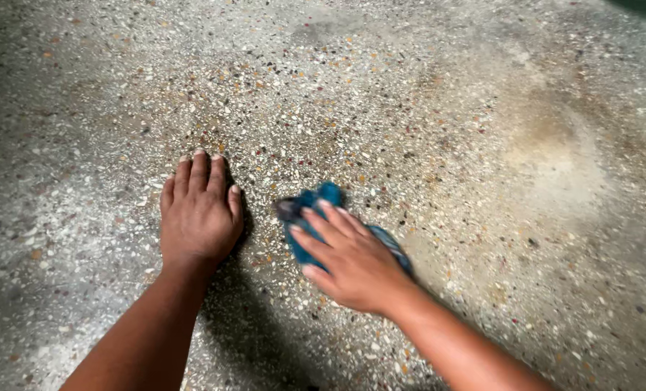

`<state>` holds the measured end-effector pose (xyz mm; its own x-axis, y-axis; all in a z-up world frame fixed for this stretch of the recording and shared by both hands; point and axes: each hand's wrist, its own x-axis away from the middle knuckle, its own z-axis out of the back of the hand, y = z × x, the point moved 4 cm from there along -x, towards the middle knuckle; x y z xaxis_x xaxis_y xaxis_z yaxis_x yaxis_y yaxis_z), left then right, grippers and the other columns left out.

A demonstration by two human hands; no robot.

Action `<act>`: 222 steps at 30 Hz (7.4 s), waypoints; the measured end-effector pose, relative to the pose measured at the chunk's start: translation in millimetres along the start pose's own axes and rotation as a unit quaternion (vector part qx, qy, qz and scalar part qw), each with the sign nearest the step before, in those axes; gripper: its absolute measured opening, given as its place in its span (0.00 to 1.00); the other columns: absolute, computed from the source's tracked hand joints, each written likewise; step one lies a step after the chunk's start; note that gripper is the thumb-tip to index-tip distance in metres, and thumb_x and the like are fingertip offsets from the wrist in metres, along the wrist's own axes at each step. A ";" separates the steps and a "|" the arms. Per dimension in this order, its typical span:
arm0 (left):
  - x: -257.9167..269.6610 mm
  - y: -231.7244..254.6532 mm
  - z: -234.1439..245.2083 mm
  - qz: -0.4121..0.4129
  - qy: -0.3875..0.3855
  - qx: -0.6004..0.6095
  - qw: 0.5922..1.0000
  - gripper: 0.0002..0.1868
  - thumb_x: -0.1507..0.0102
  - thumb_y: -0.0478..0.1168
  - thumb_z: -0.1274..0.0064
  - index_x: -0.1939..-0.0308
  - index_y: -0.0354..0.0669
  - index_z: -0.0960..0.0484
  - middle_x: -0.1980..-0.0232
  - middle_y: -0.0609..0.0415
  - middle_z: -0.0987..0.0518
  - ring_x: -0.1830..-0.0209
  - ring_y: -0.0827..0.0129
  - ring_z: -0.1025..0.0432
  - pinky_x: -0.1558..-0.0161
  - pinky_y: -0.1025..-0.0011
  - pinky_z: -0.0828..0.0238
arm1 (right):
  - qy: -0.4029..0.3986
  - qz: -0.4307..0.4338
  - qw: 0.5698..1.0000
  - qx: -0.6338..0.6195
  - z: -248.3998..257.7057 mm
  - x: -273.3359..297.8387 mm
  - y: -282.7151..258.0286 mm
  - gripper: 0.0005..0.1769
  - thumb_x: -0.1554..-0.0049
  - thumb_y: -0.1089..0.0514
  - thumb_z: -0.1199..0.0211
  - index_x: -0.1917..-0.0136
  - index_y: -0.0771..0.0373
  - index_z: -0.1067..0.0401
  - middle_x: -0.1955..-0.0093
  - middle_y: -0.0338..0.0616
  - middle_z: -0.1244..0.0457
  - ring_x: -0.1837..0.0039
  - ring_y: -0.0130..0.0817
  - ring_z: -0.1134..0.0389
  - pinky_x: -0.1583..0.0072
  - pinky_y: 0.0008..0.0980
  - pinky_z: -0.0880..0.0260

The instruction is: The person cleans the floor by wiping the surface with a cloth.

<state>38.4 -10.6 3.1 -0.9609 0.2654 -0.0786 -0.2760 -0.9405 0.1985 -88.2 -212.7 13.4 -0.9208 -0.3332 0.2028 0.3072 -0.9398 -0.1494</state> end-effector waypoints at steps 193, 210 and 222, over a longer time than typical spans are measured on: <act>-1.1 -2.6 3.1 0.011 -0.022 0.023 0.999 0.35 0.30 0.56 0.79 0.21 0.47 0.48 0.18 0.44 0.51 0.18 0.53 0.59 0.23 0.55 0.68 | 0.147 -0.269 0.943 0.131 -25.7 81.0 87.6 0.38 0.37 0.31 0.58 0.20 0.50 0.43 0.19 0.46 0.49 0.19 0.57 0.55 0.24 0.48 0.51; -0.5 -1.3 5.3 0.019 -0.009 0.024 0.999 0.34 0.29 0.57 0.79 0.21 0.49 0.47 0.18 0.46 0.50 0.18 0.53 0.59 0.23 0.55 0.67 | 0.183 -0.178 0.967 0.017 25.1 -64.0 124.7 0.30 0.36 0.38 0.50 0.23 0.42 0.38 0.19 0.40 0.47 0.17 0.49 0.53 0.23 0.54 0.57; 0.0 -0.7 4.5 0.013 0.000 0.036 0.999 0.34 0.30 0.56 0.72 0.22 0.49 0.43 0.19 0.46 0.47 0.18 0.52 0.56 0.24 0.54 0.64 | 0.284 -0.393 0.872 0.067 -12.2 112.1 263.4 0.33 0.33 0.35 0.52 0.21 0.50 0.35 0.19 0.45 0.43 0.18 0.57 0.49 0.23 0.55 0.50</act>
<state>38.5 -9.0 7.4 -0.9680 0.2401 -0.0733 -0.2510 -0.9297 0.2695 -113.3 -496.7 -15.0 -0.8177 0.4736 -0.3271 -0.4828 -0.8738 -0.0582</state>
